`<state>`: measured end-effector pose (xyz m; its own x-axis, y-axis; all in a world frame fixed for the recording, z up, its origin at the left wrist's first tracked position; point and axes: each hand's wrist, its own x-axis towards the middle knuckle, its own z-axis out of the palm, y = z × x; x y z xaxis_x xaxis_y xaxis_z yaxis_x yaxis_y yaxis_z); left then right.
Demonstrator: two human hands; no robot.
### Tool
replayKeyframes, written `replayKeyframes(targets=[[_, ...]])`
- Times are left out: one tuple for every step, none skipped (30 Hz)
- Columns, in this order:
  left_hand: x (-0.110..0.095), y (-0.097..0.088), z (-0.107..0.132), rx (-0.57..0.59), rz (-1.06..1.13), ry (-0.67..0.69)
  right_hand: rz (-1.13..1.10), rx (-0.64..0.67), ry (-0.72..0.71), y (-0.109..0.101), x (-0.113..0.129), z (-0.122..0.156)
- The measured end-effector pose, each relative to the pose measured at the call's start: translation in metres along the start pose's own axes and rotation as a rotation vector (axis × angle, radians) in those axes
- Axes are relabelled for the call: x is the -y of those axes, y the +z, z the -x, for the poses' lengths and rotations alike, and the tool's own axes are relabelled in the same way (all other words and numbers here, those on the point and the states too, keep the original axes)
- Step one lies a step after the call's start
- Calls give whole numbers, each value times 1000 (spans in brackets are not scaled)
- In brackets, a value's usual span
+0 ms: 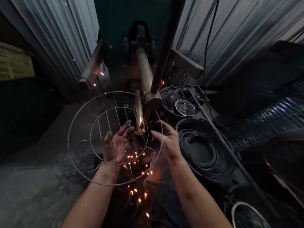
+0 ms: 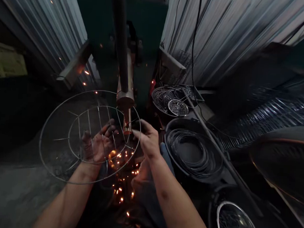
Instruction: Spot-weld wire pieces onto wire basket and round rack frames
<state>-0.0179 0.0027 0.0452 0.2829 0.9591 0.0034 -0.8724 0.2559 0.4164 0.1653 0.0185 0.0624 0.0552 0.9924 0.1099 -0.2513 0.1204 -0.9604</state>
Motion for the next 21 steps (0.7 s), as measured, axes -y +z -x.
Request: replayKeyframes(targets=[[-2, 0, 0, 9, -16, -28, 30, 66, 22, -6, 2, 10], [-4, 1, 1, 18, -38, -46, 63, 118, 39, -11, 3, 20], [-4, 3, 2, 26, -61, -51, 82, 140, 53, -15, 3, 28], [-4, 6, 4, 34, -81, -41, 81, 127, 68, -17, 3, 35], [-2, 8, 7, 43, -98, -22, 59, 76, 80, -18, 2, 39], [1, 11, 10, 50, -113, 1, 20, -4, 80, -16, 1, 41], [4, 14, 13, 49, -124, 27, -20, -94, 70, -14, 0, 39], [8, 16, 16, 38, -130, 53, -47, -174, 54, -10, -1, 36], [11, 18, 20, 19, -131, 77, -57, -231, 37, -7, -2, 30], [15, 19, 22, -3, -131, 101, -56, -271, 18, -3, -2, 24], [18, 19, 24, -26, -129, 127, -47, -291, 4, 1, -2, 17], [21, 19, 26, -47, -128, 159, -32, -292, -1, 4, -1, 10], [23, 18, 27, -64, -129, 192, -15, -282, -4, 7, -1, 3], [25, 18, 28, -79, -135, 224, 1, -267, -9, 10, -1, -3], [27, 18, 29, -96, -144, 257, 14, -246, -19, 12, -2, -9], [28, 19, 29, -117, -157, 284, 19, -219, -33, 14, -3, -15], [29, 21, 29, -137, -171, 308, 19, -187, -46, 15, -5, -20], [30, 23, 30, -156, -183, 328, 16, -155, -56, 16, -6, -25], [30, 25, 30, -175, -191, 343, 12, -126, -64, 17, -8, -30], [31, 27, 30, -191, -193, 354, 11, -104, -71, 18, -10, -35], [31, 30, 30, -204, -190, 363, 14, -89, -75, 18, -11, -39]])
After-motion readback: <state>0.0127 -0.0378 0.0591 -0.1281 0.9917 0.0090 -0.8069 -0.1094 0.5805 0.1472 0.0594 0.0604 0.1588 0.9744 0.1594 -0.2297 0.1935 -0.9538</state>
